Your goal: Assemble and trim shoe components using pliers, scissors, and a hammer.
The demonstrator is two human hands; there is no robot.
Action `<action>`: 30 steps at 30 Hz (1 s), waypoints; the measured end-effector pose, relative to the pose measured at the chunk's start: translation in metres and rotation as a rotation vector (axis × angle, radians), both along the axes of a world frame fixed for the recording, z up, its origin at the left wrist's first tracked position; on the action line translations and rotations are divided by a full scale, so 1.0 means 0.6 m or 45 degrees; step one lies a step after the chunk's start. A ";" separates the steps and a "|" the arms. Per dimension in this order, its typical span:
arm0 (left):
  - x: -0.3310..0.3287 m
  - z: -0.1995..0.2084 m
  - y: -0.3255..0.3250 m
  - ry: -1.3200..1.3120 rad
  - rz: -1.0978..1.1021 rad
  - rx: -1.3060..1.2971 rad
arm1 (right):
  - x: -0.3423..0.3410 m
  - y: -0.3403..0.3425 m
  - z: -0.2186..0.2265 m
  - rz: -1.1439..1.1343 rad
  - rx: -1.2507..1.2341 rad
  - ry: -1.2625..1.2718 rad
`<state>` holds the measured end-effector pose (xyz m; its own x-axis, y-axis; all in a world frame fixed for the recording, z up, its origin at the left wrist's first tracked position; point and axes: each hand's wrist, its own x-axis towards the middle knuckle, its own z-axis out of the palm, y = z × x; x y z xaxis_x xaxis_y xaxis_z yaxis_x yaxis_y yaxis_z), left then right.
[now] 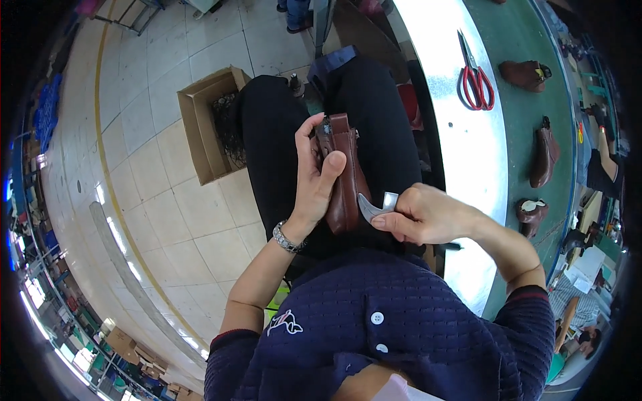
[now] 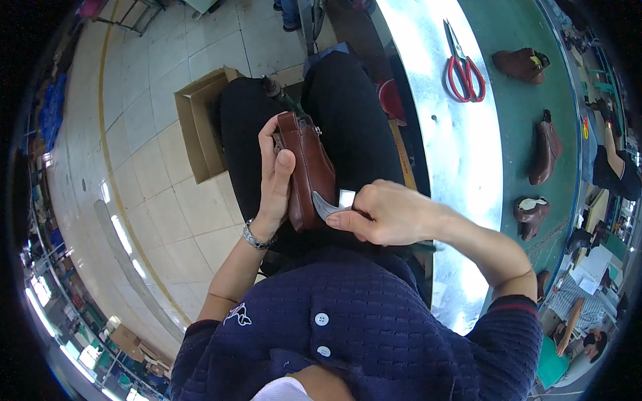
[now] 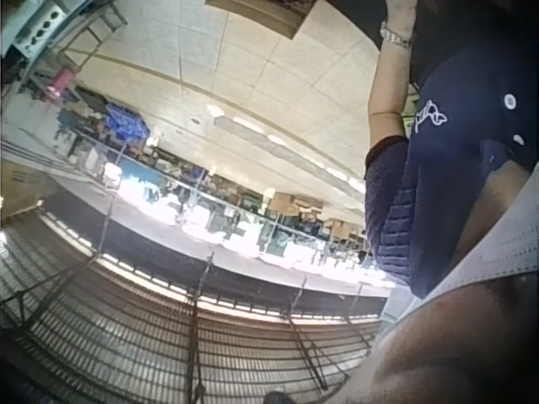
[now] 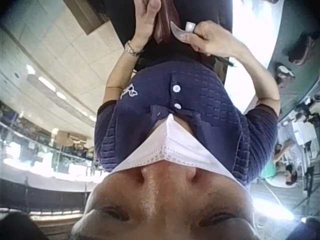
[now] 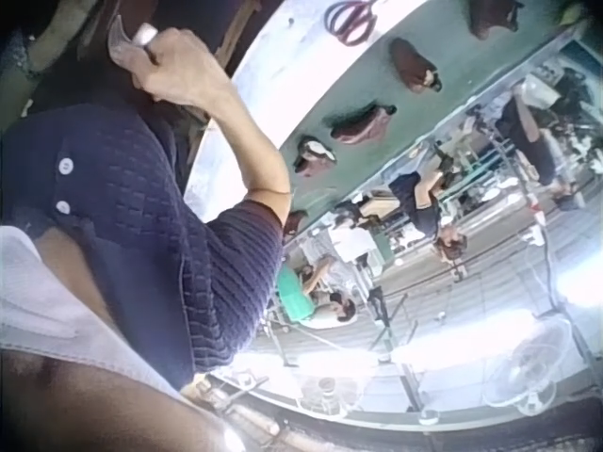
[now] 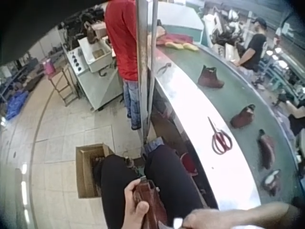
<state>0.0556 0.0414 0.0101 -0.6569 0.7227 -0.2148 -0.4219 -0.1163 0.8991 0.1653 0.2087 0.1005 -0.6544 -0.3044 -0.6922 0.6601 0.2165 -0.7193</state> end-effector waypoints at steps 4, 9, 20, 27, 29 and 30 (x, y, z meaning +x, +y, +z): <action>0.012 -0.005 -0.014 0.066 0.044 0.051 | -0.025 0.005 0.038 0.501 0.475 0.270; -0.012 -0.056 -0.016 -0.423 -0.029 0.190 | 0.018 -0.001 0.028 0.444 0.573 0.430; -0.017 -0.002 0.036 -0.366 -0.362 -0.130 | 0.245 0.079 -0.137 -0.433 1.783 -0.152; -0.038 0.070 0.095 -0.330 -0.500 -0.040 | 0.163 0.072 -0.085 -0.567 1.565 0.511; -0.048 0.092 0.122 -0.539 -0.607 0.070 | 0.106 0.063 -0.073 -0.526 1.141 0.889; -0.054 0.109 0.134 -0.647 -0.664 0.159 | 0.079 0.060 -0.075 -0.442 0.982 1.080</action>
<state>0.0232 0.1216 0.0753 -0.0626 0.9529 -0.2968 -0.8111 0.1247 0.5715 0.2127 0.2448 0.0558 -0.9557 0.2843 0.0770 0.1467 0.6861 -0.7126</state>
